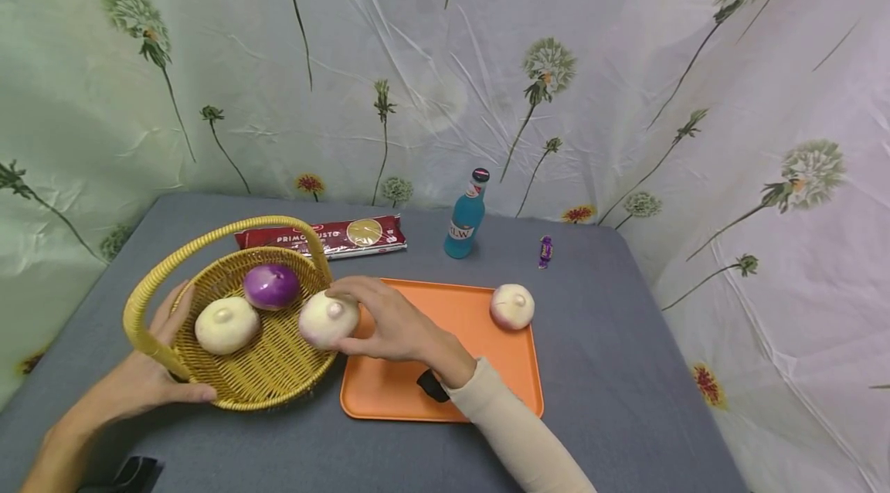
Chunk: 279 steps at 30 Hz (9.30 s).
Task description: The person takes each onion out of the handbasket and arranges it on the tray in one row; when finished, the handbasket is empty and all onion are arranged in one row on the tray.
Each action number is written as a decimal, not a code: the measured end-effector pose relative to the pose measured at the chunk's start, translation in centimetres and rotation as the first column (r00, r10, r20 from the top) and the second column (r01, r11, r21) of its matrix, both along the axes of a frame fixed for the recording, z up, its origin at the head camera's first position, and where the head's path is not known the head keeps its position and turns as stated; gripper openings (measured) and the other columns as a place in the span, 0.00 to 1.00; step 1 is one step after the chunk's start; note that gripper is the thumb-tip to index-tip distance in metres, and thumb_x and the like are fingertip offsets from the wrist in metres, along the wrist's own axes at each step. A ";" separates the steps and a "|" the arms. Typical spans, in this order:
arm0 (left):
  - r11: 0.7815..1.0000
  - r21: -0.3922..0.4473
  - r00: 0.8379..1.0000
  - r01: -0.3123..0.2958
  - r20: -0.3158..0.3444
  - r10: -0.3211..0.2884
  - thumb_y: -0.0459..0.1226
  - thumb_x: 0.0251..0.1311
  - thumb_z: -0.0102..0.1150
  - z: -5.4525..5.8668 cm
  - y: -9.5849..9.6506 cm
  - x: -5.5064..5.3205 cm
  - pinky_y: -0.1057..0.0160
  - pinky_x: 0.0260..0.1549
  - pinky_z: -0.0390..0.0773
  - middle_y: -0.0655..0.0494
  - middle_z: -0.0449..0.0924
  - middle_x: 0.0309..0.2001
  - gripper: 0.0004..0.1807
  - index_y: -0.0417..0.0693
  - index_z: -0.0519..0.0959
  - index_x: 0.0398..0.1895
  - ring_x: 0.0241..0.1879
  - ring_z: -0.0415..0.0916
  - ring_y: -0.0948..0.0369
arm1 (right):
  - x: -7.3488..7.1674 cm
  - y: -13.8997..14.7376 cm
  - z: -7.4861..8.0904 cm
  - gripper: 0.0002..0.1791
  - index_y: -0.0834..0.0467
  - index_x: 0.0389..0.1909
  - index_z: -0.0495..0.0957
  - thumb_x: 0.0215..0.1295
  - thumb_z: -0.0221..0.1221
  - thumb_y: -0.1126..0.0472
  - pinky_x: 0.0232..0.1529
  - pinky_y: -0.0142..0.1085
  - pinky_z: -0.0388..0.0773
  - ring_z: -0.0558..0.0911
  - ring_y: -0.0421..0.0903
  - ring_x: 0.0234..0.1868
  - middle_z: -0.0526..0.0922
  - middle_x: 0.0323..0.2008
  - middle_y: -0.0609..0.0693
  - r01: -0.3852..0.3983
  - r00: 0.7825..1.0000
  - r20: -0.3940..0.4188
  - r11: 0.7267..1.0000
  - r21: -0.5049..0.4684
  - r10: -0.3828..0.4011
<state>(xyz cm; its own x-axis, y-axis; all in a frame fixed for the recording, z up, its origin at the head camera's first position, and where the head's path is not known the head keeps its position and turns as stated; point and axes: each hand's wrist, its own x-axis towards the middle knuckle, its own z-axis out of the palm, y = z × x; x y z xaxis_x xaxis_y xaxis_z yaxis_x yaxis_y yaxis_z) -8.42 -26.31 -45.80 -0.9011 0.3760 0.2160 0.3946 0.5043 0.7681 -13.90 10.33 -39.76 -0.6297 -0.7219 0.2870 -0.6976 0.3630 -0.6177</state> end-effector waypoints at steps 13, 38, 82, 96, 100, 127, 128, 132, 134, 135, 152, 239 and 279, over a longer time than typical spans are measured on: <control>1.000 0.022 1.000 0.009 0.006 -0.009 0.34 0.30 0.86 0.0 0.0 -0.1 0.89 0.60 0.38 0.28 0.30 0.78 0.85 0.52 0.23 0.80 0.70 0.33 0.82 | -0.4 2.1 0.1 0.35 0.55 0.65 0.71 0.58 0.72 0.55 0.63 0.43 0.73 0.72 0.44 0.66 0.74 0.65 0.49 0.066 0.998 -0.007 0.998 -0.001 -0.066; 1.000 0.004 1.000 -0.003 0.004 0.003 0.35 0.29 0.86 0.0 0.0 -0.1 0.89 0.59 0.39 0.25 0.36 0.77 0.85 0.53 0.24 0.80 0.69 0.35 0.83 | -0.5 5.9 -0.7 0.34 0.55 0.64 0.72 0.57 0.72 0.57 0.58 0.47 0.78 0.75 0.47 0.61 0.74 0.65 0.51 0.165 0.986 0.037 0.986 -0.001 -0.165; 1.000 0.024 1.000 0.017 0.019 -0.018 0.33 0.31 0.85 0.0 0.2 -0.1 0.89 0.60 0.37 0.33 0.24 0.79 0.84 0.48 0.23 0.80 0.71 0.30 0.80 | -0.2 9.8 -1.6 0.35 0.55 0.64 0.72 0.55 0.74 0.57 0.60 0.44 0.77 0.76 0.48 0.62 0.74 0.65 0.51 0.277 0.959 0.045 0.960 0.051 -0.279; 1.000 0.013 1.000 0.015 0.018 -0.015 0.34 0.31 0.85 0.0 0.1 -0.2 0.89 0.60 0.36 0.36 0.22 0.79 0.84 0.49 0.24 0.80 0.72 0.28 0.79 | -0.2 11.0 -1.8 0.36 0.57 0.63 0.73 0.53 0.75 0.61 0.58 0.47 0.78 0.77 0.51 0.60 0.76 0.63 0.52 0.295 0.955 0.022 0.955 0.035 -0.296; 1.000 0.003 1.000 0.012 0.018 -0.012 0.35 0.31 0.85 0.0 0.1 -0.1 0.89 0.59 0.36 0.38 0.22 0.80 0.84 0.50 0.24 0.80 0.72 0.27 0.79 | -0.1 11.4 -1.6 0.35 0.57 0.63 0.73 0.54 0.75 0.60 0.58 0.47 0.78 0.78 0.51 0.60 0.76 0.63 0.53 0.298 0.954 0.016 0.954 0.031 -0.298; 1.000 0.003 1.000 -0.002 0.031 0.002 0.35 0.31 0.85 0.1 0.1 0.0 0.88 0.59 0.36 0.34 0.26 0.79 0.84 0.51 0.24 0.80 0.71 0.29 0.80 | -0.2 15.0 -1.8 0.36 0.58 0.62 0.73 0.52 0.76 0.60 0.54 0.49 0.80 0.79 0.50 0.56 0.78 0.60 0.53 0.380 0.925 -0.063 0.919 0.106 -0.376; 1.000 0.004 1.000 -0.002 0.031 0.002 0.35 0.31 0.85 0.1 0.1 0.0 0.88 0.59 0.36 0.33 0.27 0.79 0.84 0.51 0.24 0.80 0.71 0.29 0.80 | -0.2 15.1 -1.8 0.36 0.57 0.62 0.73 0.52 0.76 0.60 0.54 0.49 0.80 0.79 0.50 0.56 0.78 0.59 0.53 0.386 0.923 -0.066 0.916 0.109 -0.380; 1.000 0.006 1.000 -0.001 0.023 0.001 0.35 0.30 0.85 0.1 0.1 0.0 0.88 0.59 0.37 0.28 0.31 0.78 0.84 0.50 0.24 0.80 0.71 0.30 0.81 | -0.3 15.4 -1.9 0.36 0.56 0.62 0.73 0.52 0.76 0.58 0.53 0.49 0.80 0.80 0.50 0.54 0.79 0.59 0.53 0.392 0.920 -0.081 0.912 0.120 -0.385; 1.000 0.006 1.000 -0.004 0.018 0.003 0.35 0.30 0.86 0.2 0.1 0.0 0.88 0.59 0.37 0.27 0.32 0.78 0.84 0.49 0.25 0.80 0.71 0.31 0.81 | -0.3 15.4 -1.9 0.36 0.56 0.63 0.73 0.52 0.76 0.57 0.54 0.50 0.79 0.79 0.50 0.54 0.78 0.59 0.53 0.391 0.920 -0.077 0.912 0.125 -0.384; 1.000 0.001 1.000 -0.006 0.015 0.006 0.35 0.30 0.86 0.2 0.1 0.1 0.88 0.59 0.37 0.27 0.32 0.78 0.84 0.49 0.25 0.80 0.70 0.31 0.82 | -0.4 15.5 -1.9 0.36 0.56 0.63 0.73 0.53 0.76 0.57 0.54 0.50 0.79 0.79 0.50 0.54 0.78 0.59 0.53 0.389 0.921 -0.071 0.912 0.128 -0.383; 1.000 -0.002 0.999 -0.010 0.031 0.010 0.36 0.32 0.86 0.1 0.2 0.0 0.89 0.59 0.37 0.27 0.32 0.78 0.84 0.50 0.24 0.80 0.70 0.31 0.82 | -1.2 16.1 -1.9 0.34 0.57 0.62 0.74 0.54 0.75 0.56 0.58 0.54 0.75 0.77 0.53 0.59 0.77 0.60 0.54 0.383 0.924 -0.065 0.910 0.160 -0.377; 1.000 0.009 1.000 -0.010 -0.002 0.010 0.36 0.30 0.86 -0.1 0.1 0.0 0.88 0.59 0.38 0.21 0.39 0.75 0.84 0.48 0.26 0.80 0.70 0.35 0.82 | -2.1 16.2 -2.0 0.33 0.59 0.60 0.76 0.55 0.74 0.51 0.56 0.54 0.76 0.77 0.57 0.56 0.78 0.57 0.57 0.358 0.934 -0.120 0.888 0.287 -0.337; 1.000 0.004 1.000 -0.019 0.010 0.019 0.36 0.31 0.86 0.0 0.1 0.0 0.89 0.59 0.38 0.22 0.38 0.75 0.83 0.47 0.26 0.80 0.70 0.34 0.81 | -1.9 12.8 -0.4 0.31 0.60 0.63 0.75 0.60 0.69 0.53 0.66 0.57 0.66 0.70 0.58 0.67 0.74 0.64 0.57 0.286 0.958 -0.096 0.930 0.229 -0.271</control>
<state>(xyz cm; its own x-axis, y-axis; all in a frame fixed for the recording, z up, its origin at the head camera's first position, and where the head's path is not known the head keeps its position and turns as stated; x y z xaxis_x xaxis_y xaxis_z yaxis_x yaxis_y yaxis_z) -8.44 -26.22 -45.82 -0.9101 0.3581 0.2084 0.3774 0.5088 0.7738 -15.78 23.08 -40.17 -0.8021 -0.5716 0.1732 -0.5810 0.6794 -0.4482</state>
